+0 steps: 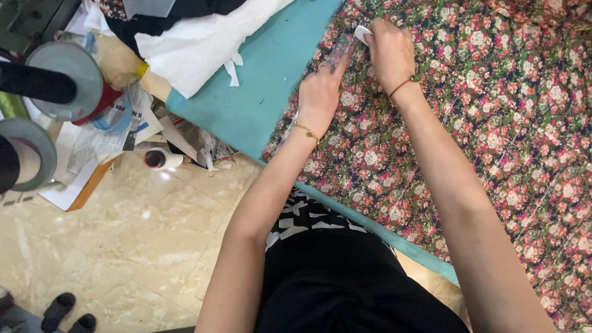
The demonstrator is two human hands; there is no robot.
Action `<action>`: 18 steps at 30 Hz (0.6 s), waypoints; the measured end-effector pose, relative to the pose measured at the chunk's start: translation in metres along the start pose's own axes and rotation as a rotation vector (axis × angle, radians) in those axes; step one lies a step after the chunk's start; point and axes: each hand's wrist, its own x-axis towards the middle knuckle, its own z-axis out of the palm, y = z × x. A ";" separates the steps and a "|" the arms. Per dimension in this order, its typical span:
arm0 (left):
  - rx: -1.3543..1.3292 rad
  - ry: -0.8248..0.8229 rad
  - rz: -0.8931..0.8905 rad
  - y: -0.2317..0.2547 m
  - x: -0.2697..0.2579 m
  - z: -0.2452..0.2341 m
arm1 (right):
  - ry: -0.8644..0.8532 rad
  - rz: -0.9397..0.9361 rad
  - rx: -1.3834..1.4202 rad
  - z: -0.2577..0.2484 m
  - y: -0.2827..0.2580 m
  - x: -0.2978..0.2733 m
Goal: The person marks a floral fabric with chalk using a ruler and a paper pattern. They then use shears to cut the fabric along the marked lines and remove the cut piece.
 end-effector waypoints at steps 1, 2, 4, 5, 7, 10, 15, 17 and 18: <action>0.001 -0.003 0.006 -0.001 0.007 0.008 | 0.001 0.007 -0.001 -0.001 -0.003 0.003; -0.023 -0.019 -0.013 -0.004 0.014 0.016 | -0.017 -0.002 0.000 -0.001 -0.005 0.007; -0.044 -0.038 -0.027 -0.006 0.023 0.024 | -0.032 -0.005 0.001 0.008 -0.008 0.013; -0.061 -0.068 -0.037 -0.007 0.026 0.025 | -0.078 0.024 0.056 0.016 -0.007 0.015; -0.077 -0.097 -0.040 -0.008 0.031 0.024 | -0.119 0.056 0.108 0.022 -0.011 0.021; -0.087 -0.168 -0.056 -0.007 0.033 0.022 | -0.079 -0.033 -0.023 0.015 -0.017 0.021; -0.106 -0.170 -0.056 -0.007 0.034 0.013 | -0.265 -0.143 -0.366 0.015 0.009 0.003; -0.089 -0.203 -0.054 -0.005 0.033 0.007 | -0.306 -0.080 -0.369 -0.009 0.006 -0.006; -0.072 -0.237 -0.058 -0.003 0.032 0.005 | -0.350 -0.022 -0.367 -0.020 0.005 -0.011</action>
